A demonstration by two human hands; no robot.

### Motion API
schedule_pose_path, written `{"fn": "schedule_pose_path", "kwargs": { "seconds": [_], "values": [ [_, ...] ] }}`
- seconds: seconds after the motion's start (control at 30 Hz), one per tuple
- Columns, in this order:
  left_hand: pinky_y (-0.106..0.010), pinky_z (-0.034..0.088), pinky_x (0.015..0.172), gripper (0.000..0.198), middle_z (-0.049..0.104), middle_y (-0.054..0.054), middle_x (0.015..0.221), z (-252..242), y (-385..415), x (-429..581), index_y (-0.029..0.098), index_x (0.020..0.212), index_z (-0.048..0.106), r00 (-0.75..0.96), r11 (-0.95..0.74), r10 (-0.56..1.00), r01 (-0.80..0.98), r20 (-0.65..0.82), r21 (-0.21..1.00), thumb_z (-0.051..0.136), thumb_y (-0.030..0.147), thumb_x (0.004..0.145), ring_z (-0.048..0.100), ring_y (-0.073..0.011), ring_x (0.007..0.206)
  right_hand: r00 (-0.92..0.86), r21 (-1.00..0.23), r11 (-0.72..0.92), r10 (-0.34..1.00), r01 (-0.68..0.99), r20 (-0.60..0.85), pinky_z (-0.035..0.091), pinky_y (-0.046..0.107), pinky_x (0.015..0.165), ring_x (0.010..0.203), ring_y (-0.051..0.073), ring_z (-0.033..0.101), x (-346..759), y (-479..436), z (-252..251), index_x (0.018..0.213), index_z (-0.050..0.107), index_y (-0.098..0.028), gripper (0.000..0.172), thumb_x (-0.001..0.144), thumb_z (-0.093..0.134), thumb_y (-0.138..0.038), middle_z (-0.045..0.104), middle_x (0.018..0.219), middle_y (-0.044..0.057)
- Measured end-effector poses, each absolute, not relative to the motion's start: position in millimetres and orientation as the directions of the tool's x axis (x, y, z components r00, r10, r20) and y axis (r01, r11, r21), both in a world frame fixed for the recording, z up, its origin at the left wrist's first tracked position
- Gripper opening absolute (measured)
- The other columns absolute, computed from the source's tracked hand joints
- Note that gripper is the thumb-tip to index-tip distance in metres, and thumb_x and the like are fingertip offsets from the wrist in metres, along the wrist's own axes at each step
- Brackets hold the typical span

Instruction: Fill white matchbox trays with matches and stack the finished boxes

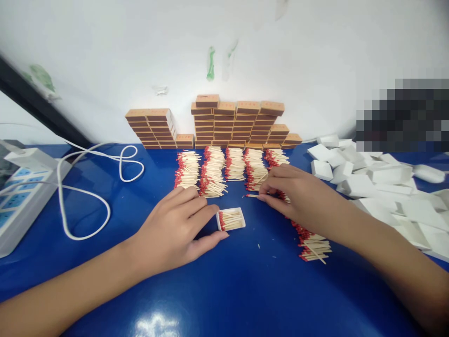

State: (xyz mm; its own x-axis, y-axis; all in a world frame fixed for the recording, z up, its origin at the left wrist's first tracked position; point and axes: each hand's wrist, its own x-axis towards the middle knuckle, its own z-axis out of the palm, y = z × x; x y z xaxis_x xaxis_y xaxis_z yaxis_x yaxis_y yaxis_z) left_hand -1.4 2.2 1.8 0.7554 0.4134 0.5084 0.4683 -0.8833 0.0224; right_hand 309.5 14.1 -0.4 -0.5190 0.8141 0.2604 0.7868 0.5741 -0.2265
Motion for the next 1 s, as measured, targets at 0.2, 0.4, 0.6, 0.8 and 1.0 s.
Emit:
{"fn": "schedule_pose_path", "kwargs": {
  "seconds": [0.2,0.4,0.6,0.8,1.0],
  "values": [
    [-0.038,0.051,0.079,0.029,0.068,-0.005,0.085,0.6,3.1,-1.4,0.012,0.111,0.073,0.756,-0.882,0.419,0.471,0.503,0.026,0.074,0.039,0.102,0.062,-0.0226,0.084,-0.513,-0.222,0.575,0.811,0.788,0.281,0.051,0.039,0.079,0.089,0.026,0.066,312.1,15.2,-1.5,0.09,0.073,-0.02,0.015,0.102,0.064,-0.021,0.069,0.091,0.008],
    [-0.038,0.05,0.078,0.029,0.068,-0.005,0.084,2.1,2.2,-1.6,0.012,0.11,0.073,0.76,-0.885,0.409,0.464,0.506,0.018,0.075,0.039,0.102,0.062,-0.0228,0.083,-0.501,-0.228,0.568,0.815,0.791,0.293,0.052,0.038,0.08,0.092,0.026,0.066,313.6,15.6,-0.4,0.092,0.073,-0.02,0.01,0.101,0.069,-0.023,0.069,0.091,0.008],
    [-0.038,0.049,0.077,0.029,0.068,-0.005,0.084,2.1,2.3,-2.0,0.012,0.11,0.073,0.762,-0.885,0.414,0.465,0.499,0.025,0.076,0.039,0.101,0.061,-0.0226,0.082,-0.514,-0.259,0.58,0.81,0.772,0.281,0.051,0.037,0.078,0.088,0.024,0.066,312.0,15.2,-1.8,0.089,0.071,-0.021,0.015,0.102,0.065,-0.021,0.07,0.092,0.007],
    [-0.039,0.05,0.077,0.029,0.068,-0.004,0.085,1.9,3.3,-1.4,0.012,0.11,0.073,0.759,-0.886,0.411,0.463,0.505,0.024,0.075,0.039,0.101,0.061,-0.0225,0.083,-0.483,-0.24,0.546,0.831,0.803,0.275,0.05,0.037,0.076,0.088,0.026,0.066,312.5,15.4,-2.9,0.088,0.07,-0.021,0.013,0.1,0.071,-0.025,0.069,0.089,0.007],
    [-0.039,0.051,0.077,0.03,0.068,-0.004,0.085,1.0,3.3,-1.2,0.012,0.111,0.073,0.756,-0.886,0.411,0.462,0.51,0.028,0.075,0.04,0.101,0.062,-0.0224,0.083,-0.538,-0.197,0.576,0.815,0.793,0.215,0.052,0.038,0.08,0.09,0.026,0.067,310.3,17.3,-3.2,0.085,0.064,-0.021,0.022,0.106,0.064,-0.027,0.071,0.09,0.009]
  ]
}}
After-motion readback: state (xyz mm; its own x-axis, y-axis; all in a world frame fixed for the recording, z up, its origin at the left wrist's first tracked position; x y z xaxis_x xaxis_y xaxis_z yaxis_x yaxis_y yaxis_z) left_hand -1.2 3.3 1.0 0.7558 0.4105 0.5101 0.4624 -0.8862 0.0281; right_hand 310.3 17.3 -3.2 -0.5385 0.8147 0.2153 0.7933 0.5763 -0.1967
